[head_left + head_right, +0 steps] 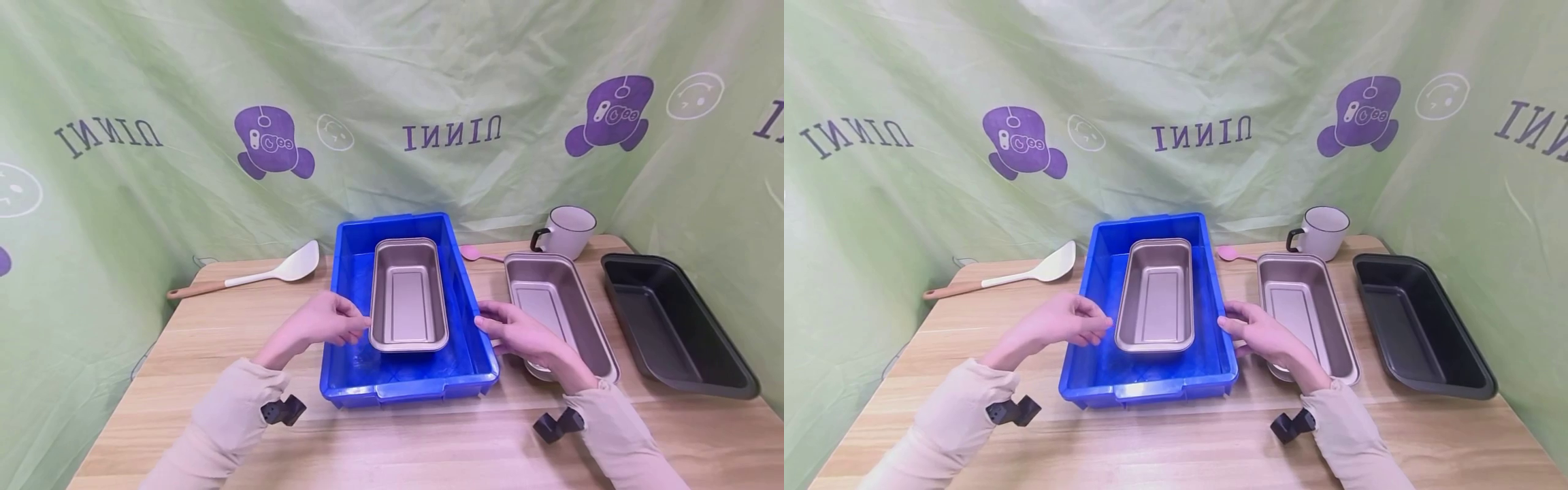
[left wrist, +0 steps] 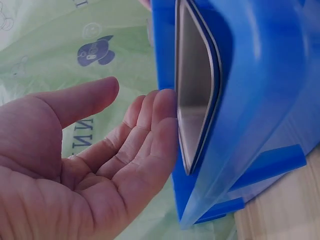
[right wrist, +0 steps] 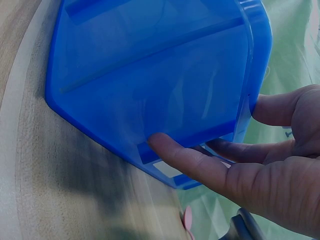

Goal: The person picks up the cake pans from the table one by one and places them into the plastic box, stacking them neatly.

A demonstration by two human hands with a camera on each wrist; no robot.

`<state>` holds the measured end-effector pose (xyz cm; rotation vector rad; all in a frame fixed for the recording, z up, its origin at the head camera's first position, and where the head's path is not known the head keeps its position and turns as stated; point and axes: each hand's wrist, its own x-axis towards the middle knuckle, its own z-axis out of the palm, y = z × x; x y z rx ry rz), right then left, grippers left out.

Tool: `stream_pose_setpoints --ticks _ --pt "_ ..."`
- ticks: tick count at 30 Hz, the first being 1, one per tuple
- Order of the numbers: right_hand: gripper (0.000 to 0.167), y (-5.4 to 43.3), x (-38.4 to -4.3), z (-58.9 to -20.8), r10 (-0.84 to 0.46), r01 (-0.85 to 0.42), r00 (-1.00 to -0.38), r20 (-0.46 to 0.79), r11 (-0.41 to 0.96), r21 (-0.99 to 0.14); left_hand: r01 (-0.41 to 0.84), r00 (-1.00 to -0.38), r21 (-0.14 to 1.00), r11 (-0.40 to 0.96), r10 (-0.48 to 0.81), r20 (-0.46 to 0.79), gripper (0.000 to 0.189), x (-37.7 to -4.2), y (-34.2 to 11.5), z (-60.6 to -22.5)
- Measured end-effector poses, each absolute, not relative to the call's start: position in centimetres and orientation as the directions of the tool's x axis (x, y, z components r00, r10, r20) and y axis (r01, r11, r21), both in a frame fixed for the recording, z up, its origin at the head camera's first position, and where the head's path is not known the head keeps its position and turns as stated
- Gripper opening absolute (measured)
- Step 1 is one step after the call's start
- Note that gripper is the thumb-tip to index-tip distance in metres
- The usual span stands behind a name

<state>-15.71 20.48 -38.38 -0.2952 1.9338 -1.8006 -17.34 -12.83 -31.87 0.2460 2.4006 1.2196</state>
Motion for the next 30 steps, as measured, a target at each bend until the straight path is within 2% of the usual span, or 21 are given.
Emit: stream_pose_setpoints --ticks 11,18,22,26,30 --pt "0.059 20.4 -15.8 -38.4 -0.469 0.163 -0.86 -0.199 0.115 -0.98 -0.072 -0.903 0.841 0.536 0.323 -0.283 0.02 -17.6 -15.3 -31.8" --pt "0.059 20.5 -15.8 -38.4 -0.471 0.16 -0.86 -0.194 0.113 -0.981 -0.051 -0.932 0.942 0.331 0.322 -0.163 0.034 -17.6 -17.4 -34.4" --pt "0.059 20.4 -15.8 -38.5 -0.477 0.164 -0.857 -0.194 0.105 -0.981 -0.071 -0.969 0.975 0.211 0.217 -0.118 0.037 -17.7 -18.2 -36.2" --pt "0.058 20.4 -15.7 -38.5 -0.479 0.159 -0.857 -0.188 0.101 -0.982 -0.1 -0.984 0.98 0.172 0.13 -0.124 0.039 -18.0 -18.7 -37.7" --pt "0.059 20.5 -15.6 -38.4 -0.48 0.159 -0.858 -0.185 0.096 -0.983 -0.139 -0.972 0.977 0.161 0.165 -0.166 0.047 -18.3 -18.8 -38.9"
